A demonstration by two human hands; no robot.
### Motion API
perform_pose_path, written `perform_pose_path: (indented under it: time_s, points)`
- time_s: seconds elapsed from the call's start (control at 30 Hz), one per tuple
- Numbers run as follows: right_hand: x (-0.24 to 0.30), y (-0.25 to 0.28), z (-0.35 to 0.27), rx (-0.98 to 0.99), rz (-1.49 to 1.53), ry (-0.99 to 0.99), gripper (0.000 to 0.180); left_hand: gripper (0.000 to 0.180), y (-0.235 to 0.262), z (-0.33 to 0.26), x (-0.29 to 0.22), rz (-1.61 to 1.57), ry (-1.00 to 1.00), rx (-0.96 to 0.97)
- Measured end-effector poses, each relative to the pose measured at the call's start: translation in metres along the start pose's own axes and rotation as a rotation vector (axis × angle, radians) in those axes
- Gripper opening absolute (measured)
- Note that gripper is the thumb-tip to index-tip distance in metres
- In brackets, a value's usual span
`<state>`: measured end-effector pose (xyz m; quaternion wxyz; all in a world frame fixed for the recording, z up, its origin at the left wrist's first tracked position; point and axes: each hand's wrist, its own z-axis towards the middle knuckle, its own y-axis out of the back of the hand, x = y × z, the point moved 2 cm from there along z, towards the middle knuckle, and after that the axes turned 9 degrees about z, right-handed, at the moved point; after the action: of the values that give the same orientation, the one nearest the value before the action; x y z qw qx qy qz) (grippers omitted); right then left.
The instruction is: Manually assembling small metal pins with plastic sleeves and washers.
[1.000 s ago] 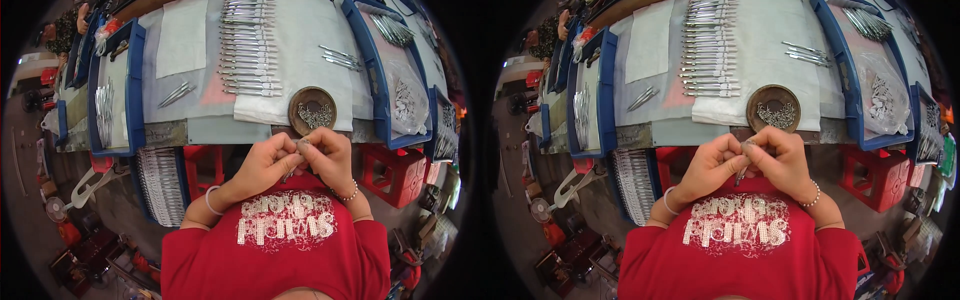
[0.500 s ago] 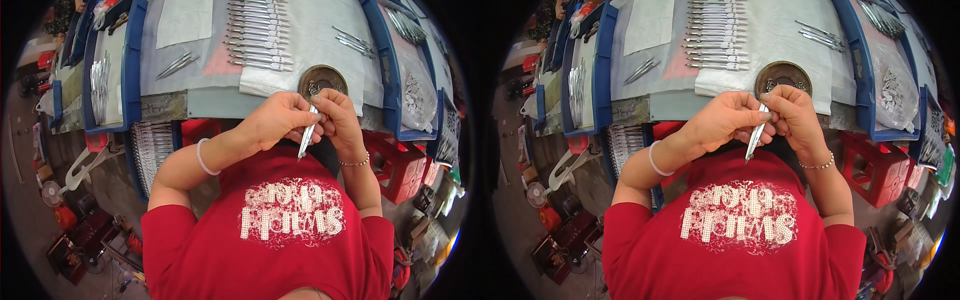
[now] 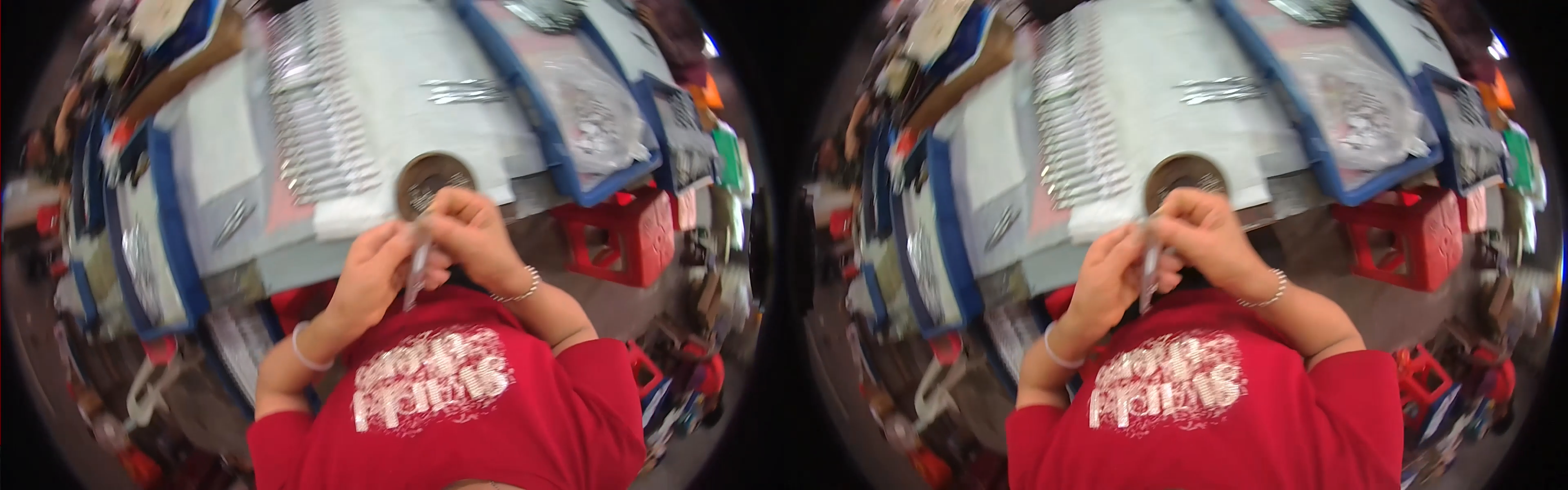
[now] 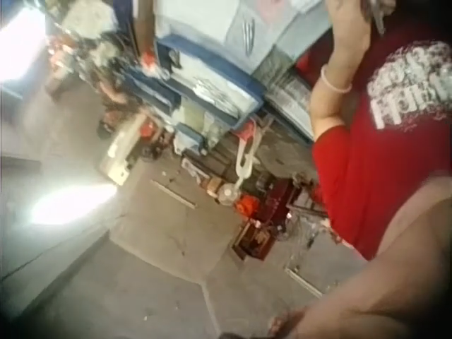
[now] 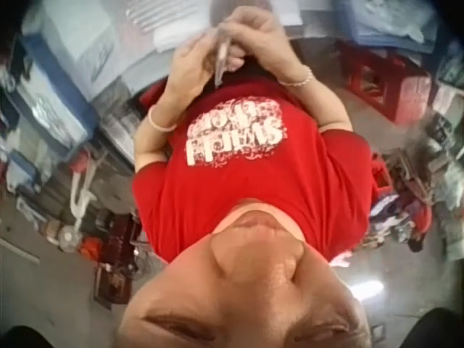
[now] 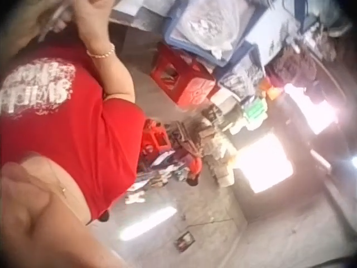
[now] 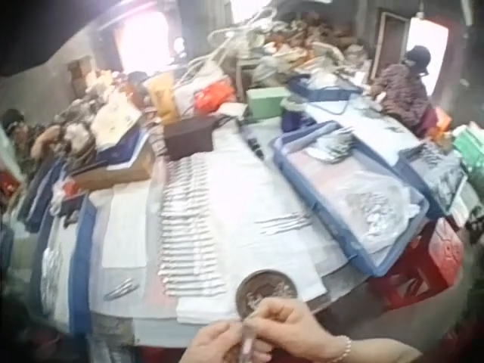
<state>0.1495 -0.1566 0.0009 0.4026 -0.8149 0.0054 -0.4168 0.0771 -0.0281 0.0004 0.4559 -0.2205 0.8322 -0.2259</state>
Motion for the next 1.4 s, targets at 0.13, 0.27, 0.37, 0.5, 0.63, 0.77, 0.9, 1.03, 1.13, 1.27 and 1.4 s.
perform_pose_path:
  time_s: [0.13,0.27,0.37,0.5,0.63,0.77,0.9,1.03,1.13,1.27,1.4]
  points:
    - [0.015,0.0,-0.017,0.067,-0.03,0.022,0.015,0.04,-0.012,0.007,0.017,-0.155,0.145,0.058]
    - [0.047,0.026,-0.033,0.092,-0.487,0.187,0.009,0.035,-0.033,0.009,0.014,-0.041,0.152,0.132]
    - [0.097,0.059,-0.046,-0.1,-0.924,0.562,0.014,0.033,-0.034,0.006,0.016,-0.028,0.144,0.177]
    - [0.15,0.123,-0.057,-0.458,-1.478,0.776,0.024,0.032,-0.032,0.009,0.021,-0.022,0.161,0.158]
    - [0.155,0.155,-0.063,-0.27,-1.572,0.374,0.019,0.031,-0.031,0.01,0.026,-0.012,0.199,0.144]
    - [0.151,0.159,-0.062,-0.045,-1.635,0.222,0.009,0.034,-0.036,0.014,0.03,0.085,0.233,0.149]
    - [0.157,0.159,-0.059,0.025,-1.637,0.198,0.009,0.029,-0.042,0.018,0.031,-0.032,0.246,0.177]
    - [0.178,0.173,-0.049,-0.17,-1.386,0.568,0.017,0.029,-0.044,0.021,0.03,-0.04,0.255,0.183]
    - [0.182,0.191,-0.034,-0.274,-1.356,0.515,0.014,0.029,-0.044,0.022,0.03,-0.05,0.255,0.184]
    - [0.167,0.197,-0.014,-0.278,-1.604,0.336,0.012,0.029,-0.045,0.022,0.029,-0.03,0.263,0.171]
    - [0.165,0.193,-0.01,-0.305,-1.77,0.244,0.014,0.03,-0.044,0.02,0.027,-0.012,0.253,0.161]
